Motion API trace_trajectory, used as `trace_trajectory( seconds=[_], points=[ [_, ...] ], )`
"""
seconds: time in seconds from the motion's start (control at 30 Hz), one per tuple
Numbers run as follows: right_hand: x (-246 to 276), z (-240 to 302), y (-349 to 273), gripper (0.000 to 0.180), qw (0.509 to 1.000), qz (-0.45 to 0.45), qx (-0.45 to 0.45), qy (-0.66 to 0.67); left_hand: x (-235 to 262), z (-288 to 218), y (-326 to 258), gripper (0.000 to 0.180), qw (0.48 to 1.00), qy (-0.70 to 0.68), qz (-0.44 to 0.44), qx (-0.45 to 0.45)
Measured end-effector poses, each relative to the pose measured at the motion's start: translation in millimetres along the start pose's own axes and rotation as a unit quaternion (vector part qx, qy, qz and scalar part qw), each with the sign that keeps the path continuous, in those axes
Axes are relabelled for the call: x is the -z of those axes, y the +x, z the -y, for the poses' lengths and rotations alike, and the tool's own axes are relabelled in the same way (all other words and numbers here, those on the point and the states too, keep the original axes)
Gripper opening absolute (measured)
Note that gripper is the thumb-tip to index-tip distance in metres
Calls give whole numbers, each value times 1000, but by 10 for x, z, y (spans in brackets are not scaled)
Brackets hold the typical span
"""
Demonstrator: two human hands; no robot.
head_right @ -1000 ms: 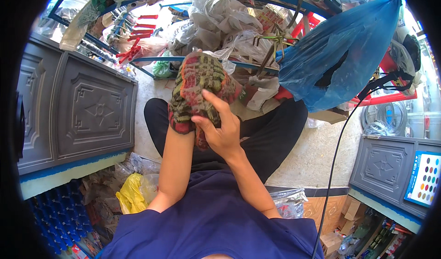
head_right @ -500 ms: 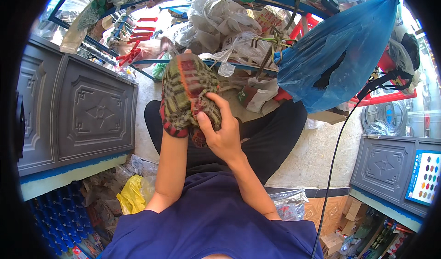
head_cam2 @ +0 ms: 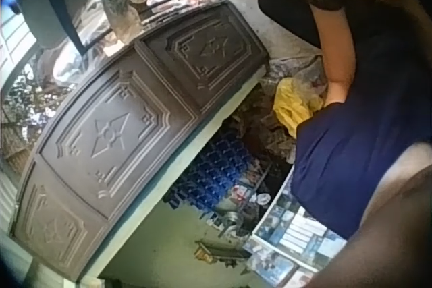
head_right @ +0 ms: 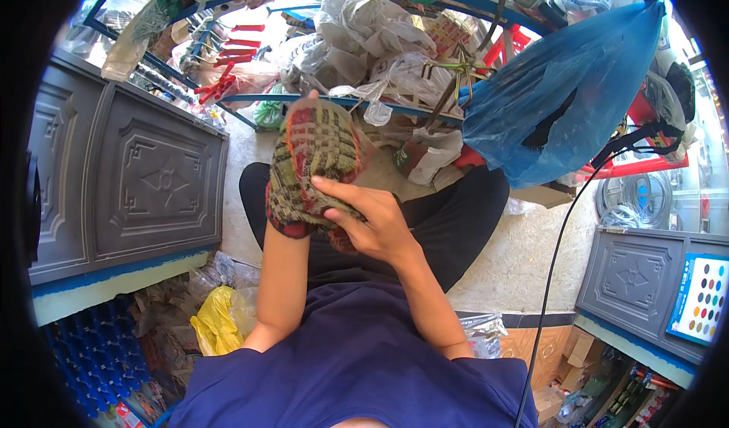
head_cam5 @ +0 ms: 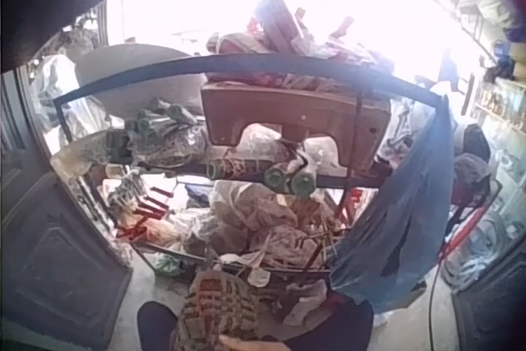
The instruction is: Replacing the handle of a hand sickle or similar curved blade tool using a piece of cloth.
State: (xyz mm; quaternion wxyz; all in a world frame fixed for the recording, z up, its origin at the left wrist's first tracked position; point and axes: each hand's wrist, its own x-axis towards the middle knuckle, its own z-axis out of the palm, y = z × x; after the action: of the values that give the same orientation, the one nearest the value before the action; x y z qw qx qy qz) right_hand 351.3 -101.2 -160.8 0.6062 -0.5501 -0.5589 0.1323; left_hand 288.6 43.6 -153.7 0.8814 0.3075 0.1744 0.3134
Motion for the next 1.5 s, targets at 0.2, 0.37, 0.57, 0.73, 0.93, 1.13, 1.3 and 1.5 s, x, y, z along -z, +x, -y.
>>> trace_trajectory(
  seconds=[0.2,0.37,0.57,0.73,0.93,1.13,1.3,1.5],
  points=[
    [-31,32,-176,37,957,-25,-285,40,-93,-31,87,30,974,223,-45,-12],
    [-151,-79,-155,50,954,-19,-277,113,-415,-63,29,31,866,493,-73,-40],
    [-85,-274,-96,65,964,-21,-222,143,-57,64,-174,24,933,341,99,-59],
    [-171,-204,41,57,937,-63,-209,274,167,92,-281,32,829,511,84,-211],
    [-67,-386,53,24,859,-261,-296,326,186,74,-721,18,864,468,-129,-131],
    [-220,-496,-55,25,906,-274,-313,81,166,302,-734,21,862,499,-38,-82],
    [-164,-588,-139,31,930,-208,-288,94,221,97,-686,12,806,564,-38,-177],
    [-206,-895,-197,31,889,-241,-338,196,49,92,-964,8,815,554,27,-168]
  ],
)
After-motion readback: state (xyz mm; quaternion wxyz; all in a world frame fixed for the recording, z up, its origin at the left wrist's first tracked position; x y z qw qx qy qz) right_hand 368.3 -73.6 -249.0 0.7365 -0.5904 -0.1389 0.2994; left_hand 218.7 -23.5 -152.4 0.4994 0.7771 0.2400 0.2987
